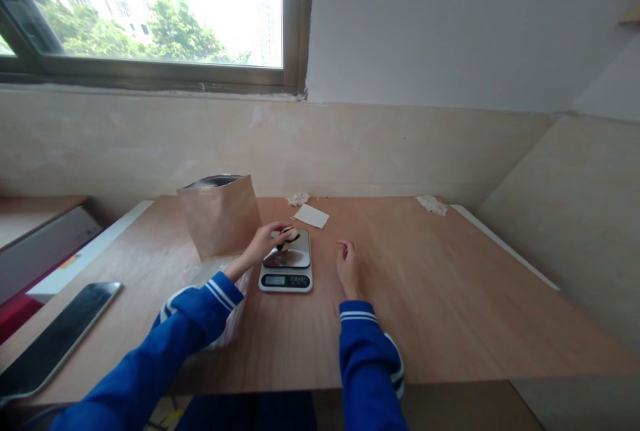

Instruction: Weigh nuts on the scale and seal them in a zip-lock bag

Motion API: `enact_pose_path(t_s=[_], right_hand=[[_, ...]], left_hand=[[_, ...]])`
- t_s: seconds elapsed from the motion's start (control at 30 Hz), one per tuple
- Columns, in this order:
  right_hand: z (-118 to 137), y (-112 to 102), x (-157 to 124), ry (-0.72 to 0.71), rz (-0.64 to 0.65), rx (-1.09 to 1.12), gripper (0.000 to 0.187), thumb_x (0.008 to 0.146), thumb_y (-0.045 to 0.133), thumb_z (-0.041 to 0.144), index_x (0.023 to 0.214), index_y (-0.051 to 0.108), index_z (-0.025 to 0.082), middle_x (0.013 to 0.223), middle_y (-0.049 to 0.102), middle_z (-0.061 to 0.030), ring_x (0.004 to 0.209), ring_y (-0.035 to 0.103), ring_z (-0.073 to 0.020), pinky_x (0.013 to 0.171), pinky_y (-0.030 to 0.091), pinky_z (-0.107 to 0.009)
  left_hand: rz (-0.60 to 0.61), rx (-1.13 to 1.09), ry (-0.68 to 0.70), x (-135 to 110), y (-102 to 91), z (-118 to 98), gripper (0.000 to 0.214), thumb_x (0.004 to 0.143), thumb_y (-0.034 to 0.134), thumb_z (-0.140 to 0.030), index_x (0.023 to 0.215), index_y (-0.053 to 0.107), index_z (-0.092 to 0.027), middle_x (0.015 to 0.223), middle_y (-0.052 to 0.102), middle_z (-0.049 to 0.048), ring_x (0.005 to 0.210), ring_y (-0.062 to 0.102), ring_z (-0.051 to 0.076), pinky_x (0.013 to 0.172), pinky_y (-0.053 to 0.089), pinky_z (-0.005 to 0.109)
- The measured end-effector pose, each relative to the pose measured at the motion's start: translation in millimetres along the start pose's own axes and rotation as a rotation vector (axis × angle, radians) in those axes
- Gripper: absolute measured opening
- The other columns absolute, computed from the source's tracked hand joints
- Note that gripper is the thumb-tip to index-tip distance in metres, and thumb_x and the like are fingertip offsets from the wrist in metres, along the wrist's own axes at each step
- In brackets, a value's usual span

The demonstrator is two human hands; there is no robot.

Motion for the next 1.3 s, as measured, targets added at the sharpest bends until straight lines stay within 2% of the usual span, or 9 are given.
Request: enact_pose_path(t_s=[0.1, 0.27, 0.5, 0.7, 0.8, 0.9, 1.03, 1.17, 1.3], right_hand=[[-8, -1, 1, 0.028, -0.022, -0.005, 0.023, 0.083, 0.038, 0.025, 0.089, 0.059, 0.019, 0.092, 0.061, -0.0113, 0.089, 0.058, -0.0244, 0.083, 0.047, -0.041], [-10, 2, 1, 0.028, 0.009, -0.016, 0.023, 0.083, 0.038, 0.025, 0.090, 0.059, 0.019, 0.094, 0.061, -0.0113, 0.089, 0.057, -0.0242, 0.083, 0.047, -0.041], [-8, 1, 0, 0.039, 0.004, -0.029, 0.023, 0.082, 0.039, 0.026, 0.088, 0.060, 0.019, 0.091, 0.060, -0.0106, 0.087, 0.057, -0.0239, 0.081, 0.047, -0.040], [-9, 2, 0, 0.046, 0.023, -0.041, 0.024, 0.082, 0.039, 0.026, 0.087, 0.061, 0.018, 0.090, 0.059, -0.0104, 0.082, 0.057, -0.0232, 0.080, 0.047, -0.039], [-10, 2, 0, 0.052, 0.026, -0.037, 0.023, 0.082, 0.040, 0.027, 0.086, 0.062, 0.019, 0.089, 0.059, -0.0098, 0.085, 0.057, -0.0230, 0.081, 0.047, -0.038], [-11, 3, 0, 0.047, 0.027, -0.038, 0.023, 0.082, 0.041, 0.027, 0.085, 0.062, 0.019, 0.089, 0.059, -0.0096, 0.083, 0.056, -0.0225, 0.080, 0.047, -0.038], [-14, 5, 0, 0.049, 0.033, -0.050, 0.024, 0.081, 0.040, 0.026, 0.085, 0.062, 0.018, 0.087, 0.058, -0.0095, 0.078, 0.056, -0.0221, 0.078, 0.047, -0.038], [-15, 6, -1, 0.033, 0.045, -0.049, 0.024, 0.080, 0.039, 0.025, 0.086, 0.061, 0.018, 0.088, 0.059, -0.0097, 0.083, 0.056, -0.0233, 0.080, 0.046, -0.039], [-15, 5, -2, 0.044, 0.044, -0.038, 0.023, 0.080, 0.040, 0.025, 0.086, 0.061, 0.019, 0.090, 0.059, -0.0103, 0.085, 0.057, -0.0236, 0.082, 0.046, -0.039]], left_hand=[[0.005, 0.015, -0.008, -3, 10.1, 13, 0.035, 0.085, 0.060, -0.045, 0.106, 0.069, -0.018, 0.107, 0.072, 0.0083, 0.096, 0.067, 0.022, 0.086, 0.051, 0.033], [0.019, 0.095, 0.014, 3, 10.6, 15, 0.031, 0.086, 0.060, -0.041, 0.105, 0.069, -0.018, 0.105, 0.072, 0.0088, 0.096, 0.065, 0.022, 0.084, 0.049, 0.033], [0.098, 0.411, 0.153, -5, 19.3, 0, 0.022, 0.087, 0.062, -0.038, 0.102, 0.071, -0.024, 0.106, 0.070, 0.0062, 0.120, 0.051, 0.027, 0.106, 0.029, 0.047], [0.195, 0.383, 0.185, -13, 20.5, -9, 0.022, 0.088, 0.059, -0.039, 0.103, 0.070, -0.028, 0.113, 0.070, 0.0064, 0.128, 0.047, 0.028, 0.110, 0.022, 0.049], [0.209, 0.338, 0.163, -13, 15.4, -5, 0.034, 0.087, 0.058, -0.042, 0.119, 0.064, -0.030, 0.127, 0.064, 0.0068, 0.132, 0.043, 0.028, 0.112, 0.023, 0.049], [0.150, 0.277, 0.158, -16, 6.6, 4, 0.041, 0.094, 0.045, -0.035, 0.133, 0.053, -0.026, 0.140, 0.054, 0.0098, 0.134, 0.043, 0.024, 0.112, 0.030, 0.044], [0.090, 0.237, 0.133, -26, -4.8, 11, 0.038, 0.094, 0.034, -0.021, 0.123, 0.058, -0.017, 0.135, 0.056, 0.0145, 0.128, 0.050, 0.023, 0.109, 0.038, 0.038], [-0.019, 0.285, 0.247, -33, -27.7, -34, 0.035, 0.090, 0.035, -0.011, 0.113, 0.060, -0.020, 0.123, 0.061, 0.0112, 0.117, 0.057, 0.020, 0.102, 0.044, 0.036], [-0.422, 0.464, 0.298, -26, -82.2, -89, 0.031, 0.086, 0.039, -0.009, 0.104, 0.061, -0.020, 0.111, 0.061, 0.0101, 0.108, 0.056, 0.023, 0.097, 0.044, 0.039]])
Point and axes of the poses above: each hand's wrist, its own x-axis towards the middle knuckle, its own y-axis out of the palm, z = x × y, the point moved 5 cm from there along x, towards the middle knuckle
